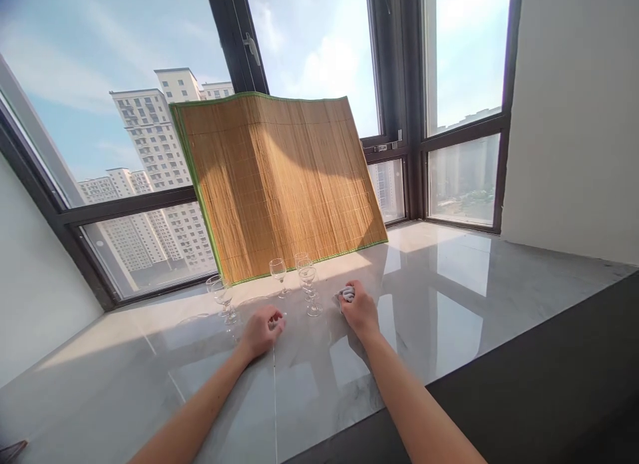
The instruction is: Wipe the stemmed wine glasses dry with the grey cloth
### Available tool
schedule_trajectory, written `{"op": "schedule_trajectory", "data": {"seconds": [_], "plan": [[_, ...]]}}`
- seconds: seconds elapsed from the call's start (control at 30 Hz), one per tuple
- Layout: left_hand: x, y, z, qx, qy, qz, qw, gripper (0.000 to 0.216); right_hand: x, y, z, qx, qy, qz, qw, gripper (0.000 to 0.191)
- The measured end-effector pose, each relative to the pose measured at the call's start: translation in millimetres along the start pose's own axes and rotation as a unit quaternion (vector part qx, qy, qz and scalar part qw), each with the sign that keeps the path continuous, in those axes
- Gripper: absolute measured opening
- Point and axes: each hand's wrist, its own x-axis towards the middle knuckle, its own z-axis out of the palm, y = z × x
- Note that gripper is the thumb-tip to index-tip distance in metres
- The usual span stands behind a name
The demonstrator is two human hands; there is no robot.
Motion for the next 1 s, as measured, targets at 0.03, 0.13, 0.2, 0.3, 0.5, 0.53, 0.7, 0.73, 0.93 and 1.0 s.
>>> {"op": "schedule_trajectory", "data": {"seconds": [0.03,0.13,0.2,0.3,0.5,0.53,0.7,0.73,0.93,1.0], "plan": [[2,1,1,-0.011,-0.008,-0.007,1.0,0.018,0,0,0,0.003,-0.001,0.003,1.0,0.022],[7,-1,5,-0.037,-0.028,-0.017,0.999,0.032,1,0,1,0.008,0.002,0.011,1.0,0.021],[10,0,8,-0.049,-0.032,-0.015,0.998,0.038,1,0,1,0.008,0.008,0.016,1.0,0.022],[16,7,16,-0.056,-0.01,0.004,0.998,0.032,1,2,1,0.011,0.011,0.025,1.0,0.023],[32,25,36,-0.059,0.006,0.028,0.998,0.032,3,5,4,0.01,0.016,0.016,1.0,0.023],[34,26,38,-0.063,0.0,0.02,0.998,0.037,4,5,4,0.009,0.018,0.015,1.0,0.023],[43,26,47,-0.091,-0.038,0.01,0.995,0.043,4,4,3,0.008,0.015,0.014,1.0,0.023],[44,26,48,-0.096,-0.041,0.01,0.995,0.043,4,4,3,0.008,0.013,0.012,1.0,0.022],[52,25,52,-0.108,-0.064,0.019,0.992,0.04,3,2,2,0.004,0.016,0.007,1.0,0.02],[53,24,52,-0.108,-0.069,0.025,0.991,0.036,3,1,1,0.009,0.015,0.01,1.0,0.02]]}}
